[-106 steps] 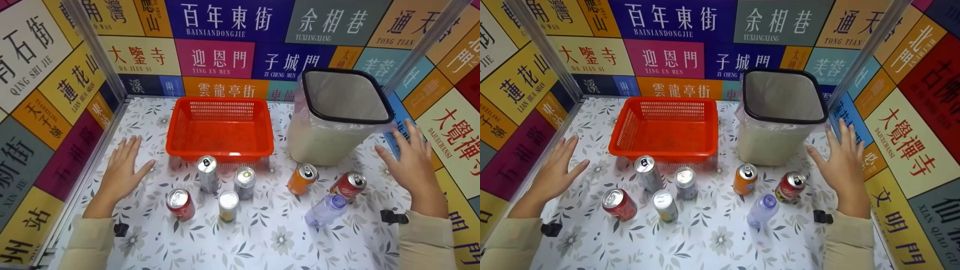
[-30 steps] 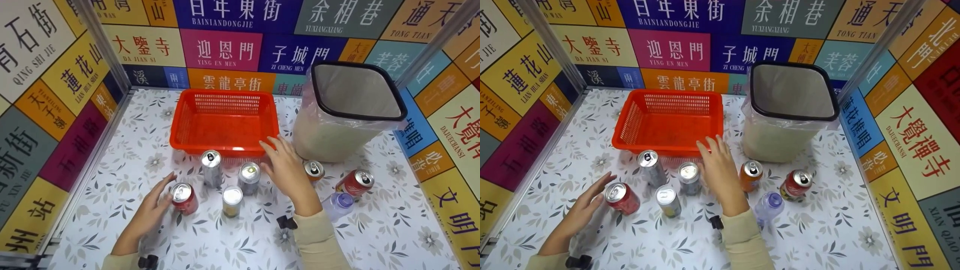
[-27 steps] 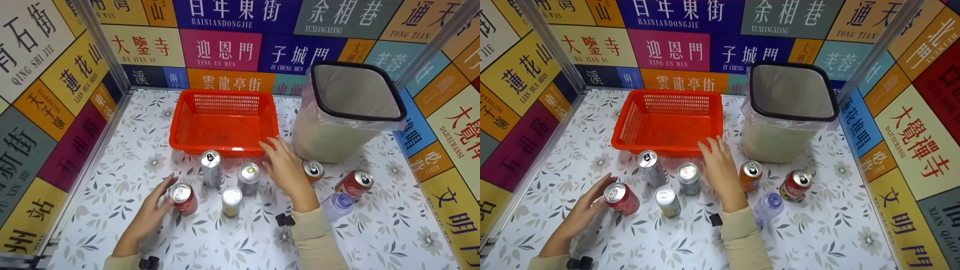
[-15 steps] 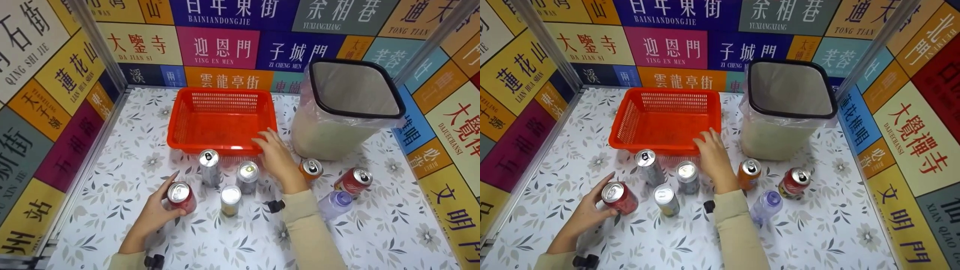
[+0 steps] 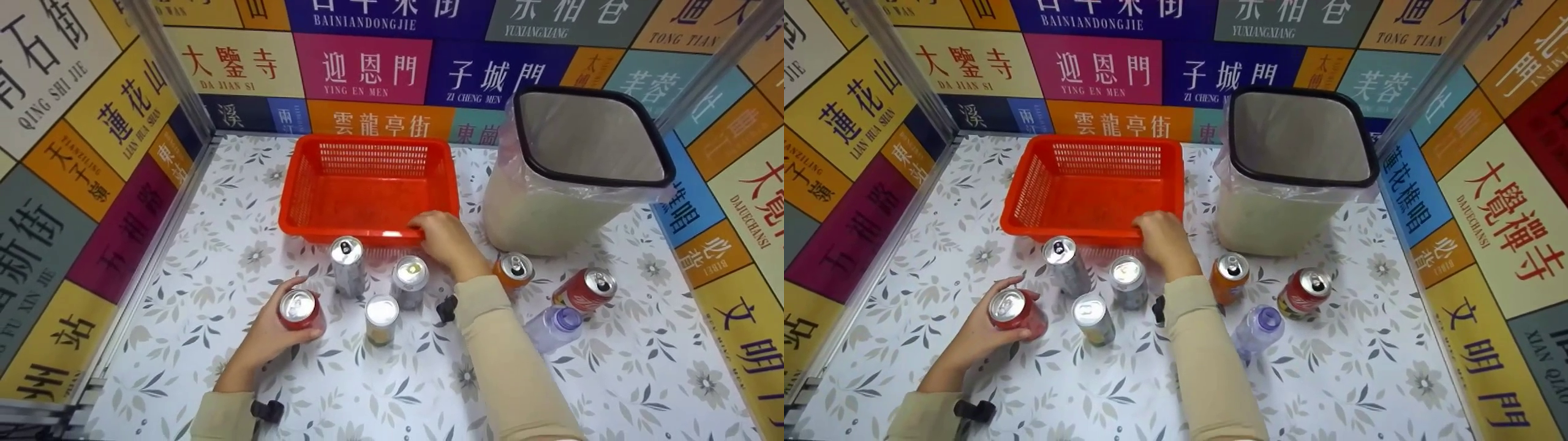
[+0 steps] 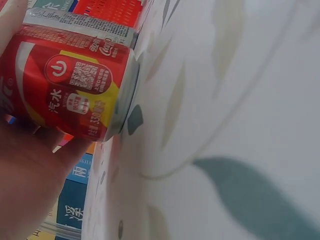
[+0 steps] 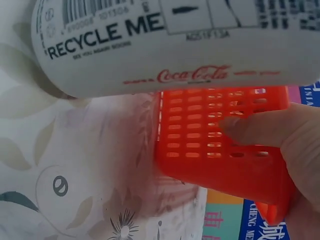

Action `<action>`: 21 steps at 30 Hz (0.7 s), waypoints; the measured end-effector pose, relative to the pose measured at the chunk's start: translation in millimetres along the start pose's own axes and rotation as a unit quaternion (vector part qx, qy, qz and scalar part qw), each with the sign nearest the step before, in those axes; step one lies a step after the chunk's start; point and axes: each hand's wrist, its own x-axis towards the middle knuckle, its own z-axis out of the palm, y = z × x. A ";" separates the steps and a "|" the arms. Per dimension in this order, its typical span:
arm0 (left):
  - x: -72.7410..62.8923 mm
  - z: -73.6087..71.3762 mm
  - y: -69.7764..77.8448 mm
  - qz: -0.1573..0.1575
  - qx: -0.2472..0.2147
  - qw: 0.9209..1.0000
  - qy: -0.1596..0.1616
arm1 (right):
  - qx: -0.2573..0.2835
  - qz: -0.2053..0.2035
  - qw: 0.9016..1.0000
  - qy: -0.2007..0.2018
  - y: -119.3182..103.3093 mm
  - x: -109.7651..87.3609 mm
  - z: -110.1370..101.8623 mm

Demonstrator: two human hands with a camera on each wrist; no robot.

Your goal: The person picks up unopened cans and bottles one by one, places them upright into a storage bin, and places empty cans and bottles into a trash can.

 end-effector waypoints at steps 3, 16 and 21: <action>0.8 2.8 -4.6 0.002 -0.019 1.000 0.003 | -0.044 -0.016 0.999 -0.010 0.5 4.1 3.7; 1.1 10.4 -7.8 0.026 -0.043 0.998 0.023 | -0.106 -0.003 0.994 -0.010 0.2 11.1 8.7; 0.4 13.0 -8.2 0.034 -0.044 0.998 0.022 | -0.112 -0.005 0.994 -0.013 0.2 10.5 7.9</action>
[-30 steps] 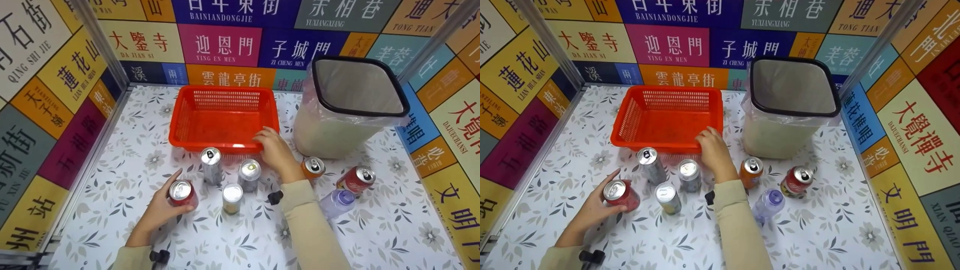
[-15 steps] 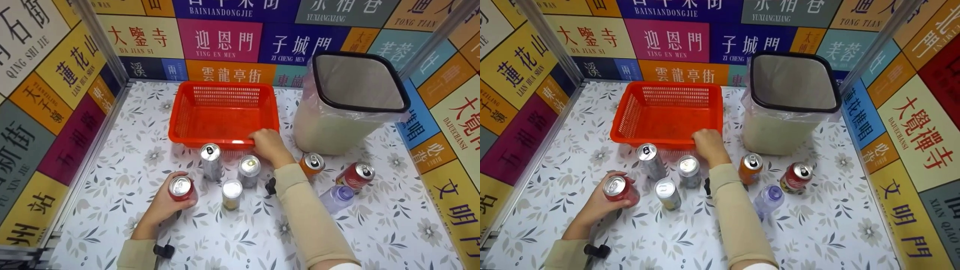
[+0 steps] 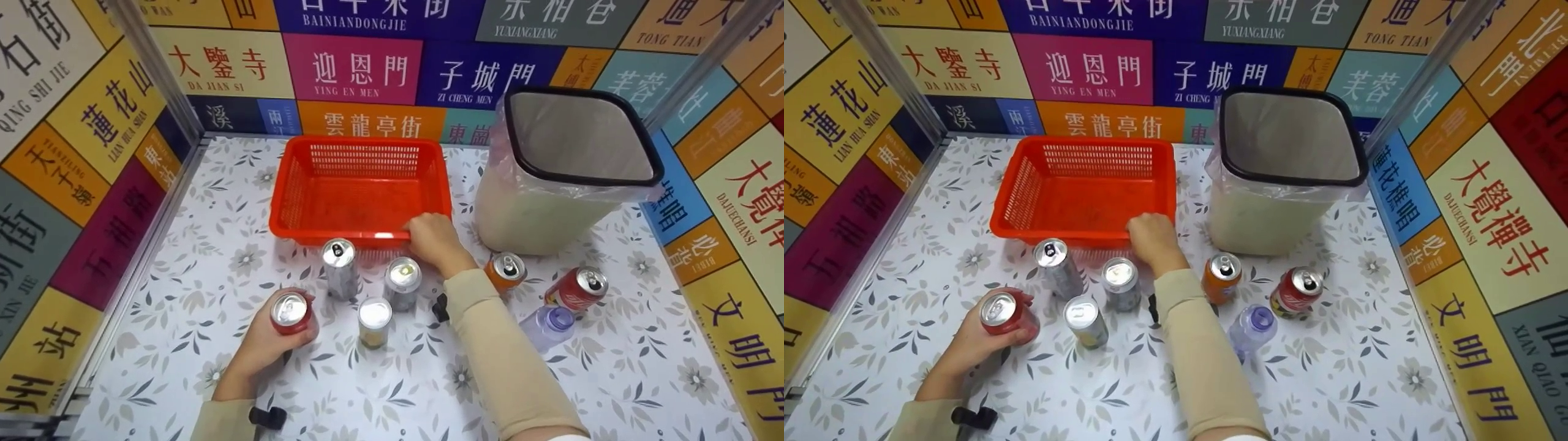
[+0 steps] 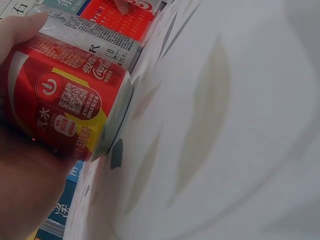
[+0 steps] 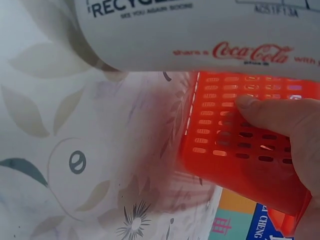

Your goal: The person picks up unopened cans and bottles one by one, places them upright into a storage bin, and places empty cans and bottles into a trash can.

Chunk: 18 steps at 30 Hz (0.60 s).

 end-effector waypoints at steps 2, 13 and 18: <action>0.4 0.5 0.4 -0.005 0.000 1.000 0.005 | 0.000 0.000 1.000 -0.001 -0.1 0.2 -0.4; 10.2 5.3 -1.9 -0.025 -0.013 0.999 0.029 | -0.002 0.021 1.000 -0.004 1.9 0.3 -0.3; 14.2 1.3 4.0 -0.038 -0.007 0.997 0.063 | 0.005 0.028 1.000 -0.009 -3.3 3.8 1.0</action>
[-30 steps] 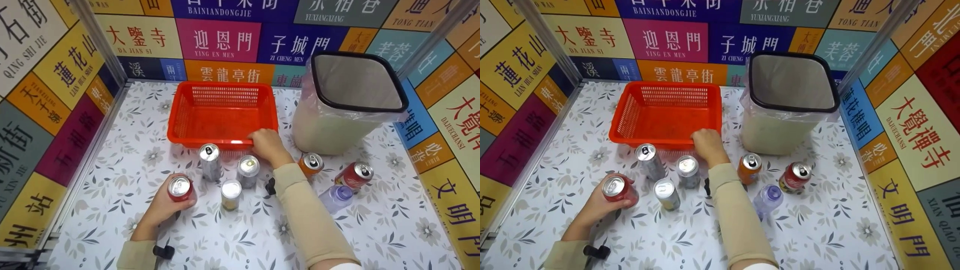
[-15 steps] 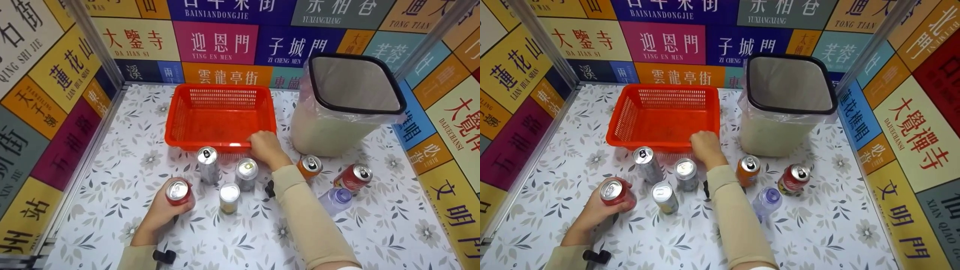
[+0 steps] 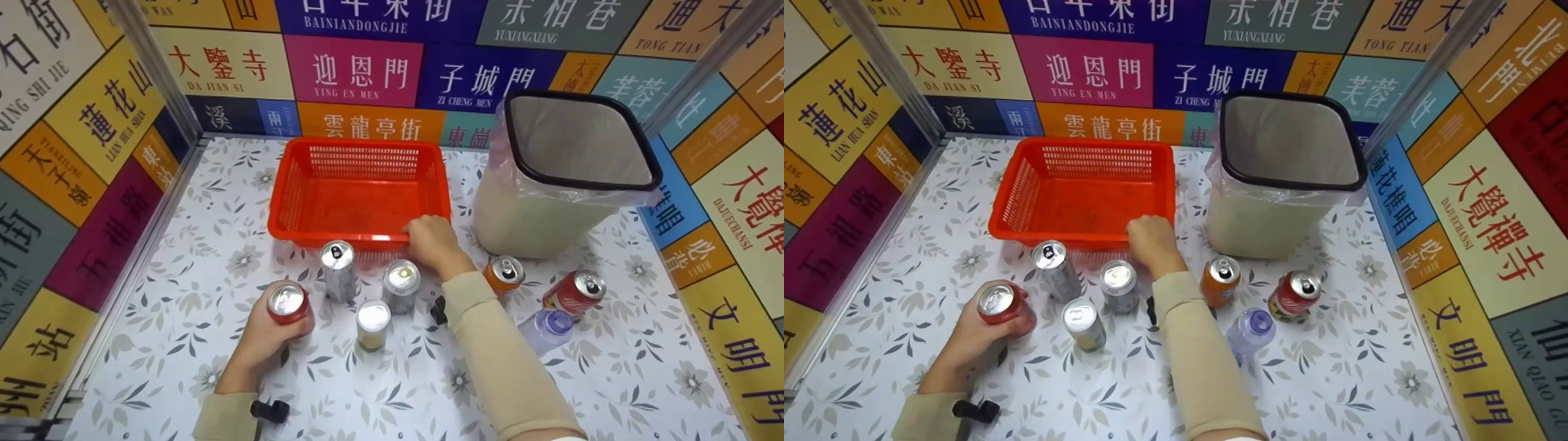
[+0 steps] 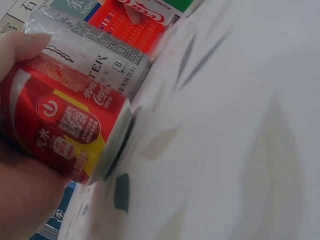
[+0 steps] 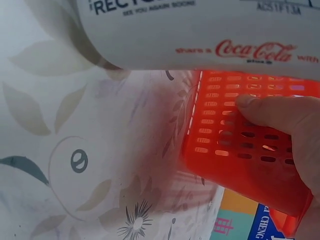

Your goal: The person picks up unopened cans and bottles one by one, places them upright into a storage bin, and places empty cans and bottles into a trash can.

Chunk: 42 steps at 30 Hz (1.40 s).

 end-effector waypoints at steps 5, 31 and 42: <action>3.1 -5.3 7.9 -0.005 0.007 0.999 0.032 | 0.006 0.003 1.000 -0.004 -3.2 2.9 1.9; 85.2 -27.4 95.1 0.078 -0.026 0.993 0.082 | -0.006 -0.017 1.000 0.007 6.5 -1.8 -0.7; 147.6 -24.3 118.8 -0.018 -0.023 0.994 0.101 | 0.017 0.008 1.000 -0.014 5.2 -7.5 -2.1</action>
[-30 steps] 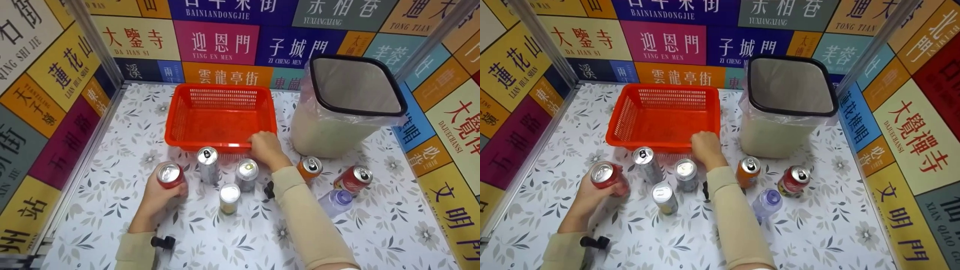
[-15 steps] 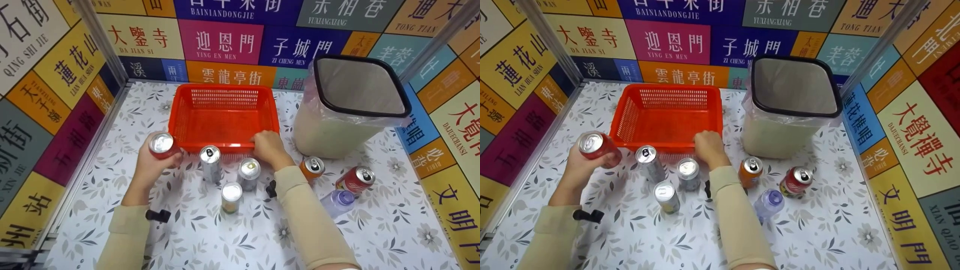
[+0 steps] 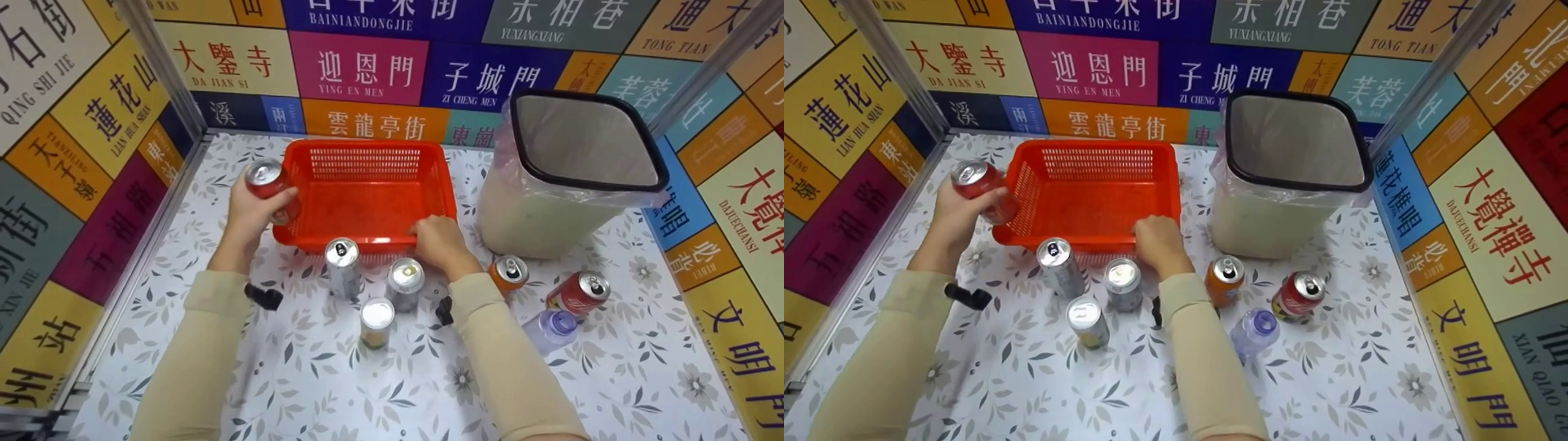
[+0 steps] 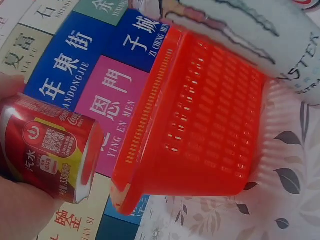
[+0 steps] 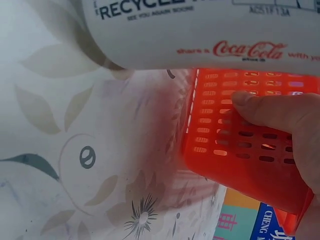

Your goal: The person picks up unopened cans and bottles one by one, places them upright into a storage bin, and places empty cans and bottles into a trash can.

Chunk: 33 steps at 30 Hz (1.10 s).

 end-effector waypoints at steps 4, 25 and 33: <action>16.0 5.0 1.5 -0.021 0.007 1.000 0.014 | 0.005 0.001 1.000 0.002 -0.9 0.9 1.5; 70.7 32.8 5.4 -0.010 0.057 0.998 0.011 | -0.002 -0.004 1.000 0.000 2.4 2.2 1.2; 85.5 46.8 -0.8 -0.020 0.105 0.994 0.004 | 0.004 0.003 1.000 -0.009 -1.1 2.5 1.6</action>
